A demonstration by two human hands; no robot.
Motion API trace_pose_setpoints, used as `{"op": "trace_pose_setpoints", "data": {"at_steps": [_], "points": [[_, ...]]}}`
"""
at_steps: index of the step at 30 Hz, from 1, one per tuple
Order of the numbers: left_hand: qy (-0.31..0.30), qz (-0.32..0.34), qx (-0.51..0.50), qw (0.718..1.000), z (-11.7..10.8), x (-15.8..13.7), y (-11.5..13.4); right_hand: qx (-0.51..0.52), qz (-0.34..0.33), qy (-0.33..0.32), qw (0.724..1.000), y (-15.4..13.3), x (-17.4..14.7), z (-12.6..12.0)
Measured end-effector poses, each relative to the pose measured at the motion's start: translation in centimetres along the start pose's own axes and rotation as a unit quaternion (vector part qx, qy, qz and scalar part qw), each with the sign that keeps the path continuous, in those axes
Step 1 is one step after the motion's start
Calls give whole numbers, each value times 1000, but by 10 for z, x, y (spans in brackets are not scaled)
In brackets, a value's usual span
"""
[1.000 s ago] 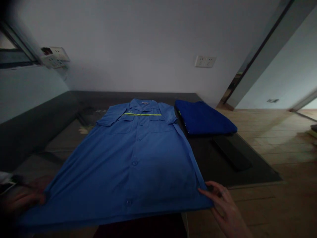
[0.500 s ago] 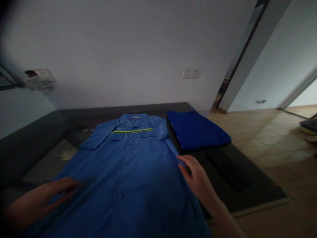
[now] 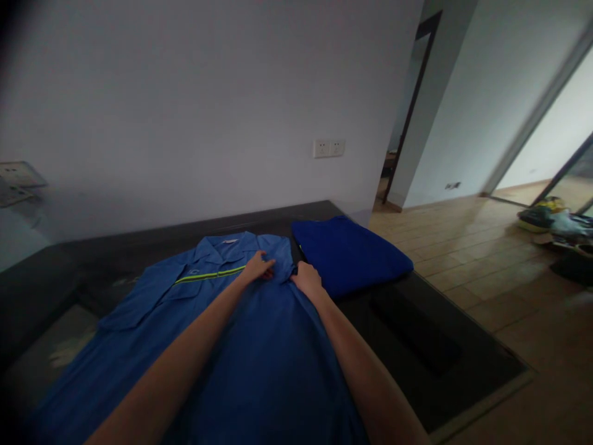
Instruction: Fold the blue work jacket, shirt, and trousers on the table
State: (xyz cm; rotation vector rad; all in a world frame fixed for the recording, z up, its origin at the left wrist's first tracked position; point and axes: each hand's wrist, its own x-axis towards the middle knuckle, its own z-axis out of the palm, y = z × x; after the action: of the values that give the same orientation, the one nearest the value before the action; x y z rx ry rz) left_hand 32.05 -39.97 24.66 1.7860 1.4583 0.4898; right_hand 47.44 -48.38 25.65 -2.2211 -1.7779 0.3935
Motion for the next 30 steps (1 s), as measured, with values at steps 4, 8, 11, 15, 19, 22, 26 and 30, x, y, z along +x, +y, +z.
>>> {"op": "trace_pose_setpoints", "data": {"at_steps": [4, 8, 11, 15, 19, 22, 26, 30], "points": [[21, 40, 3, 999, 11, 7, -5, 3, 11, 40, 999, 1, 4, 5], [79, 128, 82, 985, 13, -2, -12, -7, -4, 70, 997, 8, 5, -2], [94, 145, 138, 975, 12, -11, -9, -15, -27, 69, 997, 12, 7, -12], [143, 218, 163, 951, 17, -21, 1, -43, -80, 66, 994, 11, 4, -14], [104, 328, 176, 922, 29, -26, 4, -137, -88, 52, 985, 7, -7, -5], [61, 351, 190, 915, 36, -27, -1, -186, -78, 46, 978, 4, -14, -5], [39, 353, 208, 911, 40, -26, -8, -174, -62, 65, 981, 5, -18, -18], [37, 358, 210, 909, 42, -24, -11, -118, -91, 104, 983, 7, -35, -25]]}}
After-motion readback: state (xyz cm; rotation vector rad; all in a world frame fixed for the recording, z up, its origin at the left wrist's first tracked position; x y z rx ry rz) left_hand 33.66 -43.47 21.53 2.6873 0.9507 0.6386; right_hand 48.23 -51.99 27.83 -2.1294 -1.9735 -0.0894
